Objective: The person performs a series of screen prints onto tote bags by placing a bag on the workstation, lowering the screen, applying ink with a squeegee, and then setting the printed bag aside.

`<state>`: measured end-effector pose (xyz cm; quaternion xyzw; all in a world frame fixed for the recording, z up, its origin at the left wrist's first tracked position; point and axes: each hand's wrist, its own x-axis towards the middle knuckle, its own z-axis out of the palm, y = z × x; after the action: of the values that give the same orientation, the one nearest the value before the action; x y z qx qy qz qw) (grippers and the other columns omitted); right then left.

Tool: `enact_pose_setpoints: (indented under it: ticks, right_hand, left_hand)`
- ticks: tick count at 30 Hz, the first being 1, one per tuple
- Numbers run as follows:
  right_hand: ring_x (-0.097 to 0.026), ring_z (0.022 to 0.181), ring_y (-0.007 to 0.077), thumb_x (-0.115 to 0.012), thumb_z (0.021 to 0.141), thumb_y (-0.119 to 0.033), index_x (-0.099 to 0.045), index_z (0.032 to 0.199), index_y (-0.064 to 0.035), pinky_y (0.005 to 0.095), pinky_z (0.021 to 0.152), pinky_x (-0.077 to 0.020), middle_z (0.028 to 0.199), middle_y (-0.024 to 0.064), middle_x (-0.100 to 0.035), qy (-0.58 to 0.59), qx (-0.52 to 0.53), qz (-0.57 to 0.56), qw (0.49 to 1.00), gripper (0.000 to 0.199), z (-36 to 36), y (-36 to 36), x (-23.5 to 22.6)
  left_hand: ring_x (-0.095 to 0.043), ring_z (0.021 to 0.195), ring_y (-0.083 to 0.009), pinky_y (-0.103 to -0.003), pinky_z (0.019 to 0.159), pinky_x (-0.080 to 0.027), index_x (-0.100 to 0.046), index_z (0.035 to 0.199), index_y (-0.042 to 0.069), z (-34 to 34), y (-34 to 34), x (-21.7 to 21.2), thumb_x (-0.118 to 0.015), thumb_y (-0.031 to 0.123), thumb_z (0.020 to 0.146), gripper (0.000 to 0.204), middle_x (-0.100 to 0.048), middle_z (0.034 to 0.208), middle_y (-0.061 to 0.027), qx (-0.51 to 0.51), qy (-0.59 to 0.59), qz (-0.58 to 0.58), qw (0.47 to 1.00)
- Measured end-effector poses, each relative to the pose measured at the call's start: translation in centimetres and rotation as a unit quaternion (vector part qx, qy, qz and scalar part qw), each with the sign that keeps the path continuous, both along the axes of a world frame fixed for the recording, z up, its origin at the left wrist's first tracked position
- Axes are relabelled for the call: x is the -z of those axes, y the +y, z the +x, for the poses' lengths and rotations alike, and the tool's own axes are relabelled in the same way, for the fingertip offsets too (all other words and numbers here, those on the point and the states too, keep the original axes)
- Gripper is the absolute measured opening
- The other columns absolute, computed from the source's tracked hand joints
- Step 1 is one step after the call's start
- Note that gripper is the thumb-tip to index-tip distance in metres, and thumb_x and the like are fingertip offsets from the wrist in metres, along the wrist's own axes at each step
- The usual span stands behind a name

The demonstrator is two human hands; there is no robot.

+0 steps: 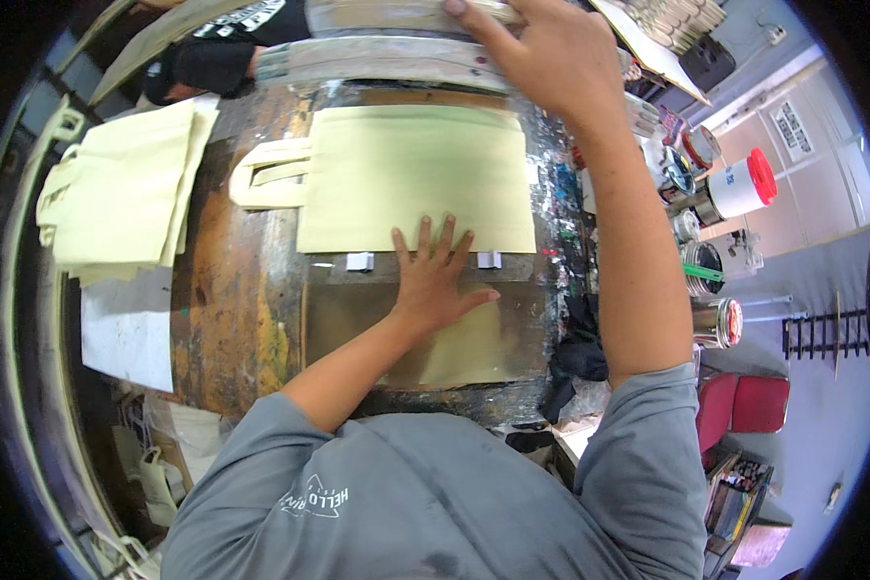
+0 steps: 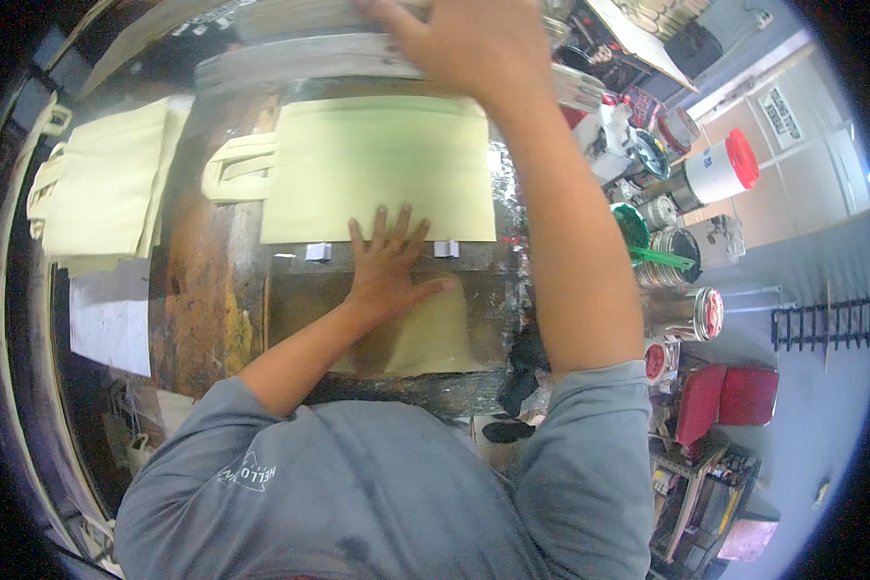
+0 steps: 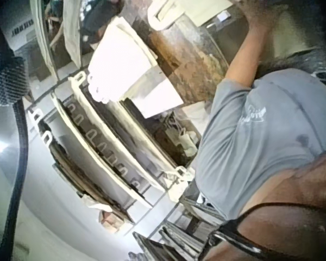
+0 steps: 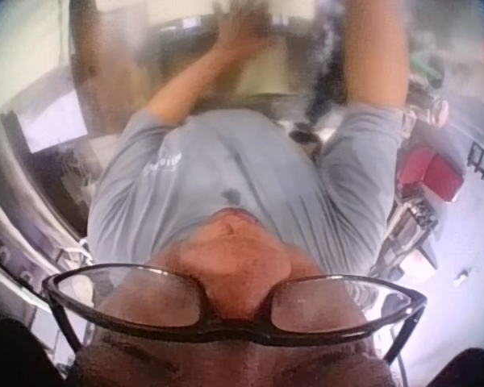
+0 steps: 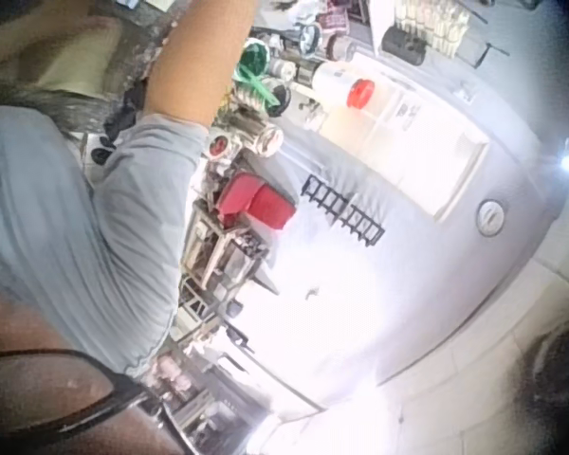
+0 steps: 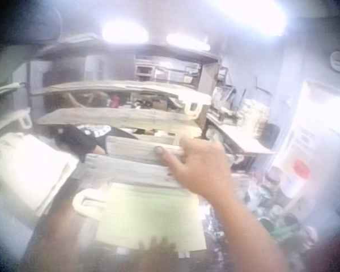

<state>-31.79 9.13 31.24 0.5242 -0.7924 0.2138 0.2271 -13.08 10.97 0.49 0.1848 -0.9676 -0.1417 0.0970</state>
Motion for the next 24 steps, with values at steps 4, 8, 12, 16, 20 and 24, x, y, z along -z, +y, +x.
enact_pose_setpoints:
  ticks: [4,8,12,16,20,24]
  right_hand:
    - [-0.069,0.069,0.0274,-0.054,0.102,-0.071,-0.07,0.079,-0.0052,0.0465,0.077,-0.0522,0.069,0.0133,-0.069,0.042,-0.004,-0.034,0.999,0.071,0.1,0.5,0.9]
    - [-0.072,0.088,0.0379,-0.064,0.095,-0.071,-0.074,0.099,-0.0072,0.0521,0.081,-0.0508,0.085,0.0166,-0.073,0.095,-0.005,0.039,0.995,0.065,1.7,2.7,4.7]
    - [-0.071,0.102,0.0374,-0.084,0.084,-0.052,-0.065,0.115,-0.0067,0.0518,0.083,-0.0499,0.105,0.0141,-0.073,0.033,-0.041,0.15,0.987,0.058,1.7,4.3,8.8]
    - [-0.069,0.109,0.0401,-0.091,0.076,-0.038,-0.061,0.118,-0.0076,0.0541,0.083,-0.0508,0.108,0.0145,-0.072,-0.047,-0.041,0.208,0.976,0.06,0.7,4.5,11.7]
    - [-0.07,0.106,0.0378,-0.092,0.074,-0.037,-0.062,0.119,-0.0094,0.0531,0.083,-0.0495,0.104,0.0133,-0.071,-0.071,-0.099,0.216,0.969,0.061,2.0,6.4,13.8]
    - [-0.063,0.102,0.0292,-0.093,0.072,-0.032,-0.063,0.111,-0.0146,0.0493,0.089,-0.0388,0.101,0.0058,-0.065,-0.05,-0.053,0.227,0.971,0.052,6.0,8.2,16.9]
  left_hand:
    - [-0.046,0.142,-0.0394,-0.063,0.119,-0.032,-0.035,0.168,0.011,1.7,-3.9,-8.9,-0.076,0.069,0.086,0.109,-0.05,0.157,-0.0194,-0.114,0.156,0.103,0.976]
    - [-0.07,0.098,-0.0169,-0.033,0.09,-0.059,-0.03,0.163,-0.006,6.4,-13.0,-17.4,-0.098,0.024,0.079,0.112,-0.074,0.114,-0.0098,-0.125,0.435,0.527,0.72]
    - [-0.07,0.114,-0.0192,-0.034,0.101,-0.056,-0.058,0.146,-0.005,9.0,-12.1,-12.8,-0.099,0.025,0.079,0.084,-0.073,0.126,-0.0133,-0.114,0.358,0.411,0.83]
    - [-0.068,0.116,-0.0244,-0.039,0.103,-0.053,-0.052,0.154,-0.003,10.8,-9.9,-5.0,-0.102,0.027,0.072,0.101,-0.074,0.125,-0.0132,-0.157,0.374,0.384,0.829]
    - [-0.054,0.108,-0.0312,-0.044,0.104,-0.039,-0.051,0.157,0.001,12.3,-9.1,-0.7,-0.102,0.044,0.063,0.115,-0.074,0.118,-0.0141,-0.222,0.253,0.219,0.916]
    - [-0.049,0.109,-0.0308,-0.043,0.102,-0.039,-0.05,0.159,0.003,12.8,-9.2,1.0,-0.102,0.046,0.062,0.119,-0.07,0.124,-0.0117,-0.216,0.264,0.165,0.925]
